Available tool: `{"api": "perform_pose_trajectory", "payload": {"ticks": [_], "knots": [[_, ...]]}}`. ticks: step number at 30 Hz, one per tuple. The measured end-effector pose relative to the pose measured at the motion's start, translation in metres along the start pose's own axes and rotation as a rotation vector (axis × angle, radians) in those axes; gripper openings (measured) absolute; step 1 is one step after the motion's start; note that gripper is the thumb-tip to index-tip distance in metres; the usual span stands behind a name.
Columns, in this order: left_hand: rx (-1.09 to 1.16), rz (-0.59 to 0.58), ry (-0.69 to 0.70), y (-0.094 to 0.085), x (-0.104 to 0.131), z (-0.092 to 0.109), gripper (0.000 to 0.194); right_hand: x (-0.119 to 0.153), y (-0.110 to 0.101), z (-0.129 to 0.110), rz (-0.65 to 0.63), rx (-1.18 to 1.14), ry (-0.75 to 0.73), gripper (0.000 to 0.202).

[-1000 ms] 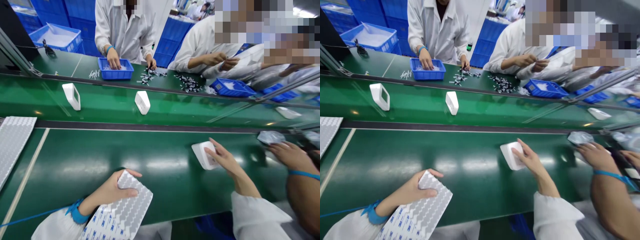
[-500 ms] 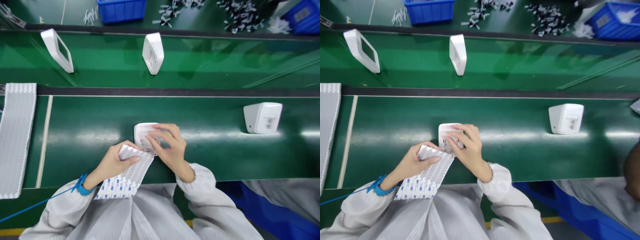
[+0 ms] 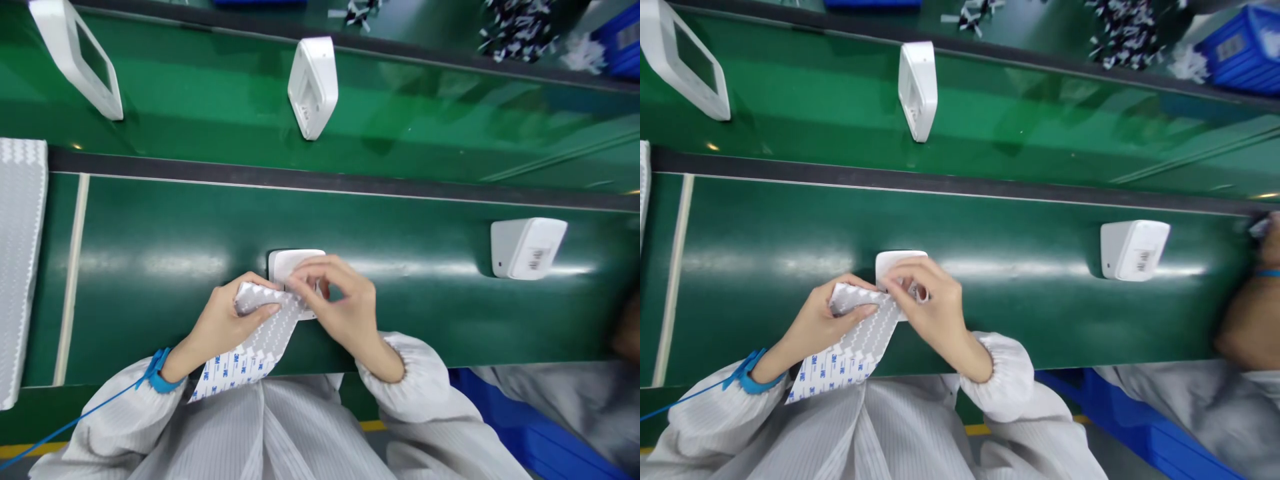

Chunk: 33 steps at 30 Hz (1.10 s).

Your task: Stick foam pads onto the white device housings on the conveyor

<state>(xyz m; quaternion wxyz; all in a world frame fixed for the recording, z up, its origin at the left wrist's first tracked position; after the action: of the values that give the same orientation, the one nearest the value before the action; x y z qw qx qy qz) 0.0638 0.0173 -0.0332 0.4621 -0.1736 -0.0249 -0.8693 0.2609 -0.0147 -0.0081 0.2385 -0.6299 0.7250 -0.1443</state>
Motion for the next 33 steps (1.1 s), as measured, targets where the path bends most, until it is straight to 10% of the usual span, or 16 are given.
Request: {"api": "perform_pose_trajectory", "payload": {"ticks": [20, 33], "knots": [[0.072, -0.075, -0.103, -0.001, -0.009, -0.004, 0.023, -0.017, 0.001, -0.001, 0.0, 0.483, -0.128, 0.006], [0.006, -0.058, -0.032, 0.007, 0.002, 0.0, 0.015, 0.027, -0.008, 0.007, -0.085, -0.055, 0.087, 0.004]]}}
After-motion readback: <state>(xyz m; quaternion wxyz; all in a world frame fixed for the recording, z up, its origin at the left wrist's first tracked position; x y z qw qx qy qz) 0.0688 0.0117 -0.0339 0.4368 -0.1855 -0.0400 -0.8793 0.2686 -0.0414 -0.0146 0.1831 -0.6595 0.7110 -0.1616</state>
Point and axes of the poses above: each hand's wrist, its own x-axis away from the middle knuckle, its own y-axis out of the palm, z = x × y, the point moved 2 cm from there along -x, towards the middle knuckle, and after that the axes turned 3 degrees about x, right-handed, at the moved point
